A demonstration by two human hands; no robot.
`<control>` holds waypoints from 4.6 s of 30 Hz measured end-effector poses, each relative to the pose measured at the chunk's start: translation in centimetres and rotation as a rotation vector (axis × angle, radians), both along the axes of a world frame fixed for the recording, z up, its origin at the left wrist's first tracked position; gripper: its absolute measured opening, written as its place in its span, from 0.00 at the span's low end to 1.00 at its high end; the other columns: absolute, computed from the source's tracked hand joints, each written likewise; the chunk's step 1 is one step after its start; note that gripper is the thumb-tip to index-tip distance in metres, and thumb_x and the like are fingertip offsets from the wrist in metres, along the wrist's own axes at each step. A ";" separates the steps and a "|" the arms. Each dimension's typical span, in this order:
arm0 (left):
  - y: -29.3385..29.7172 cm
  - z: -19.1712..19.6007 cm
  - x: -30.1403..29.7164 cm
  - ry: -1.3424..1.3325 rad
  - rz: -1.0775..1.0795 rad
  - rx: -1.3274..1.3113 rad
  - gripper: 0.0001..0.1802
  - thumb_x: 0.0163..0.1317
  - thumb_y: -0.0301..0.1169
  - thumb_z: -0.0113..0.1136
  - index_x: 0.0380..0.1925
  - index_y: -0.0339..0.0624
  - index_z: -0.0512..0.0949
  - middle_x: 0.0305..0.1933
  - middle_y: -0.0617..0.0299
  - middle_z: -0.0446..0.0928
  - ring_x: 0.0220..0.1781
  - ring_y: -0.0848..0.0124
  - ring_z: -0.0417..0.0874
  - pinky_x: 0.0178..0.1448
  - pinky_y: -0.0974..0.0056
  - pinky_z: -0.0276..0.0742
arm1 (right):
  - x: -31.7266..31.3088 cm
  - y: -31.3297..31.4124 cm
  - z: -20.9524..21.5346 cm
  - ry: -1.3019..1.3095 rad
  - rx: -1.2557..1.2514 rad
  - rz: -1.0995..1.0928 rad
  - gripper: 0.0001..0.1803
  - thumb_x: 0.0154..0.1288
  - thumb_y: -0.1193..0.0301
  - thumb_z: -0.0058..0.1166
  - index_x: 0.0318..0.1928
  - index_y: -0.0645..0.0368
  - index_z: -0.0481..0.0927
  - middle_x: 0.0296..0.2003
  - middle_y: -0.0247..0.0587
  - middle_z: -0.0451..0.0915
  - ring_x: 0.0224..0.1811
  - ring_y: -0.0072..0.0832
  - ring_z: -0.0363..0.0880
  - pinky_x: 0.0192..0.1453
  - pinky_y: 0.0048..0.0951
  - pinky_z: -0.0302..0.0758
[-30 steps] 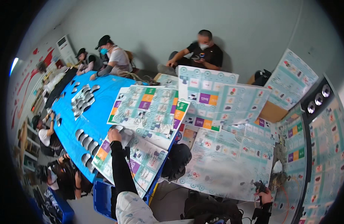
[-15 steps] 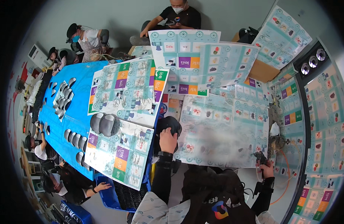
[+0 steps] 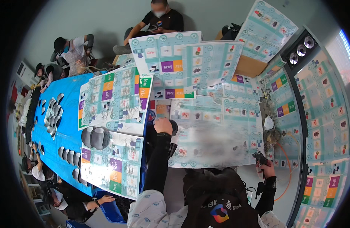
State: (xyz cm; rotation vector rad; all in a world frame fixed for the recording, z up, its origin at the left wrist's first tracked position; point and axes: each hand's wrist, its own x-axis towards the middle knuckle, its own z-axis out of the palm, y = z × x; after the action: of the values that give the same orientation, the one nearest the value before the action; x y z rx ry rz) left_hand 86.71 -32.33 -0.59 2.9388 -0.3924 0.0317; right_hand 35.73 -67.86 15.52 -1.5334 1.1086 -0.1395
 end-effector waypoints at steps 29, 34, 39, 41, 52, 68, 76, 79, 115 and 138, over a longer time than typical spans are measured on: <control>-34.0 -6.3 -33.7 0.651 -0.341 -0.444 0.24 0.54 0.38 0.63 0.47 0.32 0.80 0.39 0.37 0.84 0.43 0.39 0.85 0.50 0.42 0.82 | -4.3 -17.7 -10.1 0.211 0.197 0.220 0.21 0.58 0.70 0.56 0.53 0.63 0.80 0.36 0.37 0.86 0.29 0.24 0.83 0.25 0.28 0.78; -37.0 -7.3 -36.2 0.681 -0.310 -0.403 0.22 0.56 0.34 0.60 0.49 0.31 0.78 0.39 0.35 0.84 0.44 0.37 0.85 0.51 0.40 0.81 | -3.3 -18.8 -12.4 0.097 0.165 0.356 0.19 0.59 0.69 0.56 0.50 0.62 0.82 0.31 0.40 0.84 0.26 0.27 0.81 0.24 0.32 0.77; -36.1 -7.3 -35.4 0.715 -0.313 -0.416 0.23 0.58 0.38 0.62 0.49 0.33 0.81 0.41 0.40 0.85 0.45 0.43 0.86 0.53 0.45 0.82 | -0.9 -17.5 -13.5 0.107 -0.157 0.601 0.15 0.58 0.67 0.55 0.44 0.62 0.80 0.28 0.55 0.80 0.33 0.51 0.82 0.37 0.48 0.74; -35.5 -7.5 -35.1 0.795 -0.294 -0.395 0.23 0.60 0.41 0.62 0.50 0.34 0.82 0.42 0.44 0.86 0.45 0.47 0.87 0.52 0.48 0.83 | 0.0 -17.2 -13.5 0.132 -0.211 0.568 0.13 0.59 0.65 0.53 0.39 0.62 0.78 0.33 0.62 0.80 0.42 0.63 0.77 0.42 0.56 0.71; -34.7 -9.1 -35.3 0.916 -0.282 -0.544 0.26 0.67 0.38 0.61 0.58 0.30 0.78 0.40 0.48 0.87 0.36 0.62 0.91 0.41 0.59 0.86 | 1.3 -17.3 -12.1 0.160 -0.255 0.597 0.16 0.59 0.63 0.56 0.41 0.63 0.81 0.35 0.59 0.83 0.43 0.59 0.80 0.45 0.52 0.74; -34.6 -9.1 -34.7 1.047 -0.267 -0.582 0.27 0.67 0.37 0.62 0.60 0.28 0.77 0.40 0.48 0.87 0.35 0.63 0.89 0.39 0.60 0.85 | 0.8 -17.1 -12.1 0.183 -0.276 0.513 0.18 0.58 0.65 0.58 0.46 0.64 0.81 0.33 0.57 0.83 0.39 0.56 0.81 0.44 0.47 0.75; -34.7 -8.2 -34.6 1.069 -0.251 -0.605 0.26 0.66 0.39 0.62 0.59 0.32 0.78 0.39 0.50 0.87 0.35 0.62 0.90 0.41 0.59 0.85 | 1.1 -16.9 -12.1 0.136 -0.275 0.524 0.18 0.59 0.64 0.57 0.45 0.64 0.81 0.35 0.59 0.82 0.42 0.59 0.79 0.46 0.50 0.74; -34.6 -8.2 -34.5 1.057 -0.271 -0.601 0.27 0.65 0.42 0.62 0.58 0.34 0.79 0.40 0.50 0.88 0.35 0.61 0.90 0.43 0.58 0.85 | 1.5 -16.9 -11.8 0.133 -0.238 0.589 0.18 0.59 0.63 0.58 0.45 0.65 0.81 0.36 0.59 0.82 0.43 0.58 0.80 0.46 0.49 0.74; -34.7 -7.6 -34.5 1.054 -0.330 -0.587 0.26 0.68 0.37 0.61 0.60 0.30 0.77 0.36 0.51 0.87 0.33 0.66 0.89 0.40 0.62 0.83 | -2.9 -17.4 -11.4 0.245 -0.281 0.546 0.18 0.56 0.62 0.55 0.41 0.63 0.81 0.37 0.61 0.83 0.45 0.61 0.80 0.49 0.58 0.74; -34.4 -9.1 -34.4 1.104 -0.210 -0.663 0.25 0.66 0.37 0.59 0.58 0.31 0.79 0.37 0.52 0.88 0.34 0.65 0.89 0.42 0.61 0.83 | -2.1 -17.1 -11.3 0.121 -0.170 0.618 0.20 0.55 0.64 0.56 0.46 0.61 0.82 0.35 0.59 0.83 0.42 0.57 0.82 0.48 0.48 0.77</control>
State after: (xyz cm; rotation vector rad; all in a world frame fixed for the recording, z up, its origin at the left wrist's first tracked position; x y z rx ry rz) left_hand 52.35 -66.74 -9.67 1.8600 -0.3787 -1.1571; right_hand 33.65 -84.96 4.23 -1.9905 0.6808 0.2916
